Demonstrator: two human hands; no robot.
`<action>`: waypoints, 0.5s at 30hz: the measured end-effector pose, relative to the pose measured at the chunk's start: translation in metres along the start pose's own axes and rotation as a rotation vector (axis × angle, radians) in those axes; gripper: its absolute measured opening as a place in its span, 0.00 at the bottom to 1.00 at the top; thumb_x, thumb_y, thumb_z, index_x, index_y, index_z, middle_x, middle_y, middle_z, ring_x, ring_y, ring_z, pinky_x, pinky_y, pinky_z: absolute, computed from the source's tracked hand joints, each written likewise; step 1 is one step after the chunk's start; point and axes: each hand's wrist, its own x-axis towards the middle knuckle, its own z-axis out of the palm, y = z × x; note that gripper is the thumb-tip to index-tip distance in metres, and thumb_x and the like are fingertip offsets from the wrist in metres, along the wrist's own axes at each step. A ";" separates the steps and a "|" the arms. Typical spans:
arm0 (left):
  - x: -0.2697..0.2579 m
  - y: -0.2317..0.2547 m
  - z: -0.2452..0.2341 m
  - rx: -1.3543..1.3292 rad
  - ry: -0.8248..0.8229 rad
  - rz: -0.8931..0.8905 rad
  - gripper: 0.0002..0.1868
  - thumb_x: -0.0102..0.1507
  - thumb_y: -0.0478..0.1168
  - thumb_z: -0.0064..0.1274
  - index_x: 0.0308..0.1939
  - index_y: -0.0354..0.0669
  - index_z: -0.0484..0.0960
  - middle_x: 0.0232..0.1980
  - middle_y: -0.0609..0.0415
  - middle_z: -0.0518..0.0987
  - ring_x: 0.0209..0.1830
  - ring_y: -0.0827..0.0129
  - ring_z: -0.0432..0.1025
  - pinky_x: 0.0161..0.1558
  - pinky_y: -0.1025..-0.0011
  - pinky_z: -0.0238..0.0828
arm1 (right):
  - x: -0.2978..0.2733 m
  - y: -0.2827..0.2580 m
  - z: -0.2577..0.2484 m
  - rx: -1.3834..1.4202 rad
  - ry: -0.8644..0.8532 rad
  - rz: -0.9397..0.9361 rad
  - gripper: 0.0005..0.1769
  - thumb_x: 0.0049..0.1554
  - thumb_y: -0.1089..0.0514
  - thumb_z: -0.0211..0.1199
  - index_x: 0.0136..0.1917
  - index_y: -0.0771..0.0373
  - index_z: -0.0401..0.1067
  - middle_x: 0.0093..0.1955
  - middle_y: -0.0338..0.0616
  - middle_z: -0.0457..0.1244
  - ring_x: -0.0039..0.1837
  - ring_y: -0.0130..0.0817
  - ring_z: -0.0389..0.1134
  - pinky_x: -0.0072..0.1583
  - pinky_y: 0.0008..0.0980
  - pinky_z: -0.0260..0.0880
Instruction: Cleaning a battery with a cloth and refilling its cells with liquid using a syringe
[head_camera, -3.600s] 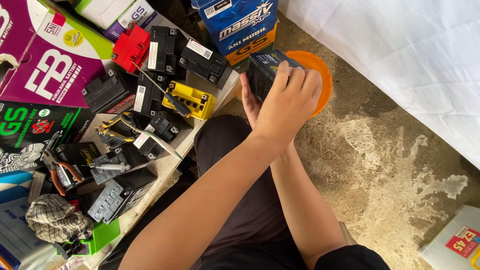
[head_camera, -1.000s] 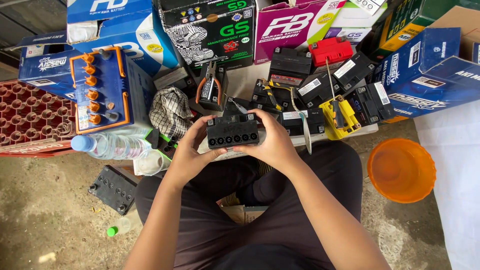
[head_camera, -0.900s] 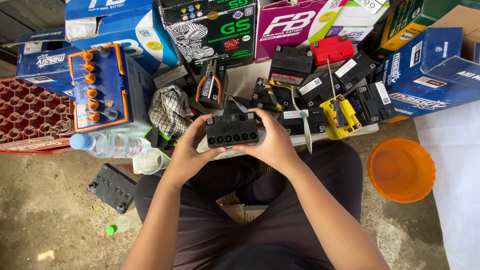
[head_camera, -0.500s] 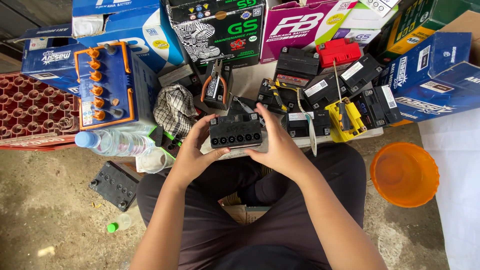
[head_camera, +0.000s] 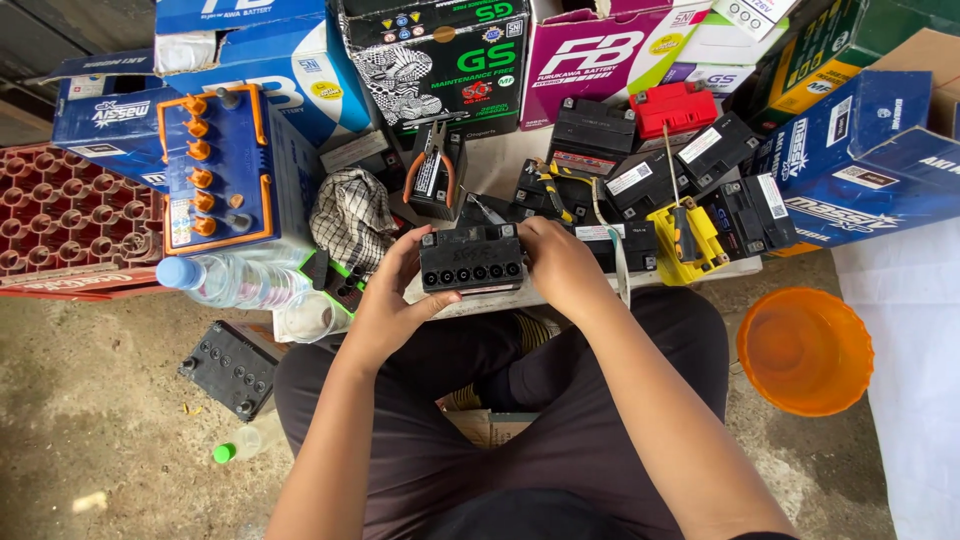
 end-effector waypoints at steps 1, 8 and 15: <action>-0.001 0.000 0.000 -0.010 0.001 -0.003 0.49 0.52 0.29 0.72 0.74 0.33 0.62 0.71 0.36 0.71 0.76 0.43 0.60 0.74 0.46 0.55 | 0.001 0.002 0.002 -0.002 -0.004 0.014 0.18 0.55 0.69 0.63 0.59 0.61 0.73 0.54 0.48 0.65 0.60 0.51 0.69 0.57 0.42 0.74; -0.003 -0.001 0.001 -0.020 0.002 -0.009 0.50 0.52 0.30 0.72 0.75 0.35 0.62 0.72 0.37 0.70 0.77 0.46 0.59 0.74 0.47 0.54 | 0.007 0.018 0.016 -0.059 0.015 0.007 0.05 0.55 0.61 0.63 0.46 0.54 0.73 0.48 0.39 0.66 0.56 0.43 0.68 0.53 0.39 0.73; -0.006 0.006 0.004 0.020 0.009 0.008 0.49 0.54 0.31 0.71 0.75 0.36 0.61 0.74 0.37 0.69 0.77 0.44 0.59 0.74 0.46 0.54 | -0.023 -0.003 -0.013 0.059 0.196 -0.003 0.15 0.53 0.65 0.69 0.55 0.59 0.77 0.50 0.45 0.68 0.55 0.46 0.71 0.55 0.41 0.74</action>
